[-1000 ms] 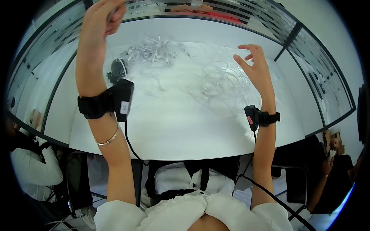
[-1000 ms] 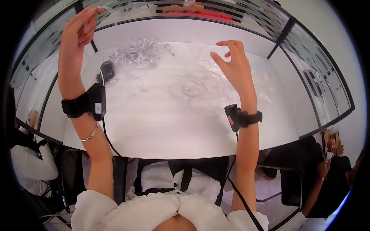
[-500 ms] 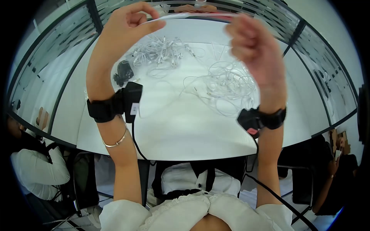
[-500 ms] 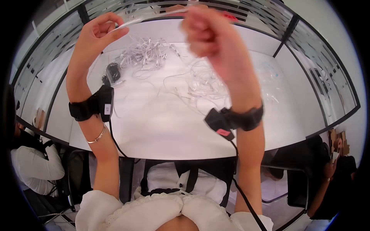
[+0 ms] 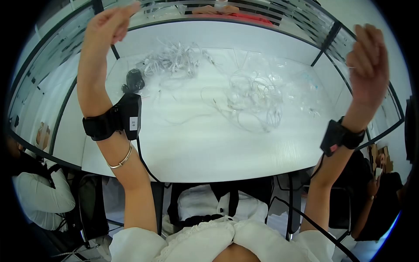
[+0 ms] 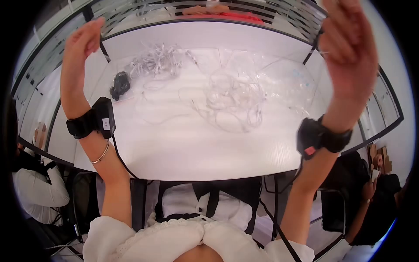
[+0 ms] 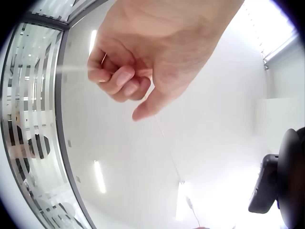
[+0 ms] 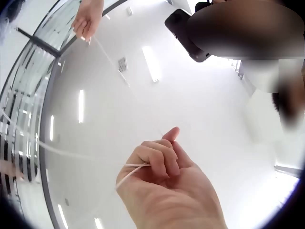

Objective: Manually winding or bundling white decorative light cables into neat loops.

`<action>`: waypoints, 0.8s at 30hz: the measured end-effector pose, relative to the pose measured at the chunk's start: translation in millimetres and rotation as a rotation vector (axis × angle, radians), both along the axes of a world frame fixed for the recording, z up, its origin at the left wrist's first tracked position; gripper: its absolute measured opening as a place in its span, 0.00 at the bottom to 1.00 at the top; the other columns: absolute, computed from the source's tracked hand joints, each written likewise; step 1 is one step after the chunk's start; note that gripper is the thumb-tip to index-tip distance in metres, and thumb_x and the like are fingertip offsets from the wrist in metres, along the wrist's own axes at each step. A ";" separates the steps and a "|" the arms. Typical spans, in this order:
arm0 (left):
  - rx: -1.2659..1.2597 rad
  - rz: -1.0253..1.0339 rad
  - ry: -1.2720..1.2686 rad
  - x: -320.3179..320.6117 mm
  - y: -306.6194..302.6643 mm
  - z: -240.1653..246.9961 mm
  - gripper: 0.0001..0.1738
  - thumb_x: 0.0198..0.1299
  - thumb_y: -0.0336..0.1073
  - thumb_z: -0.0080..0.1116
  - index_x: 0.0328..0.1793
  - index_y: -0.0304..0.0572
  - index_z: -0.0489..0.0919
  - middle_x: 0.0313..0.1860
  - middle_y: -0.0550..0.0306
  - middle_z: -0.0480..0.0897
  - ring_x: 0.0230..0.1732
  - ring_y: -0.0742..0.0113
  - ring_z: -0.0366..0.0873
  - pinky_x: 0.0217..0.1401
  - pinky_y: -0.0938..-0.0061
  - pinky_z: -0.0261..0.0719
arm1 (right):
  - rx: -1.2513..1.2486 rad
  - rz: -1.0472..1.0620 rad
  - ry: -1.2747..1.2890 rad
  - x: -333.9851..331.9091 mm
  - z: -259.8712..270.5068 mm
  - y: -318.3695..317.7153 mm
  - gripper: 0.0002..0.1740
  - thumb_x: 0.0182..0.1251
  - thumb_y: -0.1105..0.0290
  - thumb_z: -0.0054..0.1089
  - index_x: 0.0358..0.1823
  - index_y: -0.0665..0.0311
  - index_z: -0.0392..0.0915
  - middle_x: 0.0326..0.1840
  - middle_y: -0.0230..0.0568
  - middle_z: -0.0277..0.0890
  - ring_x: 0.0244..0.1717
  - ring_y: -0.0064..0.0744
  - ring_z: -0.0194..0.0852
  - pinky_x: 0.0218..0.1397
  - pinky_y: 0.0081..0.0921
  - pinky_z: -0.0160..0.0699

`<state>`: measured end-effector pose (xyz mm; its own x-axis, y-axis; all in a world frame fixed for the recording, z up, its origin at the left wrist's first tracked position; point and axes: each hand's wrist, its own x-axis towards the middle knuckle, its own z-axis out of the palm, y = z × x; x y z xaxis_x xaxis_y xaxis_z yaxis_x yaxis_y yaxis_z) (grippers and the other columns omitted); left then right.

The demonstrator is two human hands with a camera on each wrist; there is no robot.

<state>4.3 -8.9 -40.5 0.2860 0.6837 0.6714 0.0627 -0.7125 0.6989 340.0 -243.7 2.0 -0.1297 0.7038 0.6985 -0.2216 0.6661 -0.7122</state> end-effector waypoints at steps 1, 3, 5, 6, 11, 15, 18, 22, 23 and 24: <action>-0.038 0.054 -0.129 2.0 -1.8 -0.1 0.20 0.64 0.42 0.52 0.20 0.48 0.61 0.18 0.71 0.55 0.21 0.82 0.50 0.28 0.81 0.49 | 0.041 -0.029 0.025 -0.2 4.7 -7.1 0.12 0.76 0.68 0.34 0.38 0.66 0.66 0.22 0.28 0.51 0.14 0.15 0.42 0.15 0.15 0.45; 0.005 -0.081 -0.145 -12.6 15.8 -4.6 0.21 0.65 0.42 0.50 0.20 0.49 0.61 0.17 0.70 0.54 0.19 0.81 0.49 0.26 0.81 0.49 | 0.103 -0.136 0.027 18.5 5.7 -17.3 0.12 0.76 0.70 0.33 0.41 0.71 0.66 0.22 0.29 0.50 0.14 0.15 0.42 0.15 0.14 0.45; -0.115 -0.264 -0.232 -20.4 30.2 -5.5 0.20 0.66 0.41 0.48 0.20 0.48 0.60 0.18 0.69 0.53 0.18 0.80 0.48 0.24 0.81 0.48 | 0.102 -0.157 0.059 39.5 1.3 -26.2 0.12 0.76 0.70 0.33 0.44 0.72 0.66 0.22 0.29 0.51 0.14 0.15 0.42 0.15 0.14 0.45; -0.205 -0.394 -0.274 -23.9 33.7 -4.6 0.21 0.67 0.40 0.47 0.20 0.47 0.60 0.17 0.69 0.54 0.18 0.80 0.48 0.23 0.81 0.48 | 0.067 -0.094 0.062 58.6 -3.1 -29.9 0.13 0.77 0.69 0.35 0.48 0.72 0.67 0.22 0.29 0.52 0.14 0.13 0.44 0.15 0.13 0.46; -0.495 -1.290 -0.364 -13.3 15.5 8.9 0.19 0.70 0.36 0.38 0.23 0.45 0.58 0.18 0.69 0.53 0.16 0.80 0.44 0.19 0.80 0.44 | -0.100 -0.114 0.167 72.6 -49.6 -4.0 0.15 0.76 0.65 0.39 0.52 0.67 0.69 0.21 0.23 0.53 0.13 0.11 0.45 0.16 0.12 0.46; -0.696 -1.606 -0.531 18.3 -13.2 21.8 0.17 0.73 0.36 0.31 0.28 0.42 0.60 0.17 0.66 0.56 0.14 0.80 0.47 0.18 0.80 0.45 | -0.256 -0.088 0.259 49.0 -83.7 44.5 0.14 0.74 0.66 0.43 0.52 0.68 0.70 0.19 0.21 0.55 0.11 0.10 0.43 0.16 0.11 0.43; -0.679 -1.365 -0.796 42.7 -33.8 41.6 0.09 0.71 0.31 0.34 0.42 0.33 0.65 0.19 0.66 0.60 0.14 0.80 0.50 0.17 0.82 0.46 | -0.353 -0.051 0.391 14.5 -97.8 74.6 0.13 0.74 0.65 0.43 0.50 0.66 0.71 0.20 0.21 0.57 0.12 0.09 0.43 0.16 0.12 0.43; -0.610 -1.333 -0.903 62.7 -35.6 52.9 0.09 0.71 0.28 0.33 0.44 0.31 0.67 0.19 0.66 0.60 0.14 0.79 0.51 0.17 0.82 0.46 | -0.415 0.021 0.415 -28.7 -102.1 111.0 0.11 0.72 0.65 0.46 0.46 0.65 0.71 0.23 0.21 0.56 0.17 0.09 0.45 0.17 0.11 0.44; -0.609 -1.333 -0.937 66.1 -34.5 53.7 0.09 0.70 0.29 0.34 0.44 0.32 0.67 0.19 0.66 0.60 0.14 0.79 0.51 0.17 0.82 0.46 | -0.435 -0.034 0.407 -44.1 -103.5 119.8 0.11 0.71 0.64 0.48 0.44 0.64 0.71 0.23 0.20 0.54 0.18 0.09 0.44 0.18 0.10 0.43; -0.665 -1.341 -0.956 66.6 -27.7 53.0 0.08 0.69 0.28 0.34 0.42 0.32 0.67 0.19 0.66 0.59 0.14 0.79 0.50 0.17 0.82 0.46 | -0.455 -0.079 0.388 -62.9 -104.3 129.5 0.11 0.69 0.63 0.49 0.43 0.65 0.71 0.23 0.20 0.54 0.19 0.09 0.44 0.18 0.09 0.43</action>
<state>70.9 -36.6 12.5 0.5359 0.5318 0.6558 -0.8322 0.4637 0.3040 277.2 -114.1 -102.3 0.1395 0.9402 0.3106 -0.4841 0.3384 -0.8069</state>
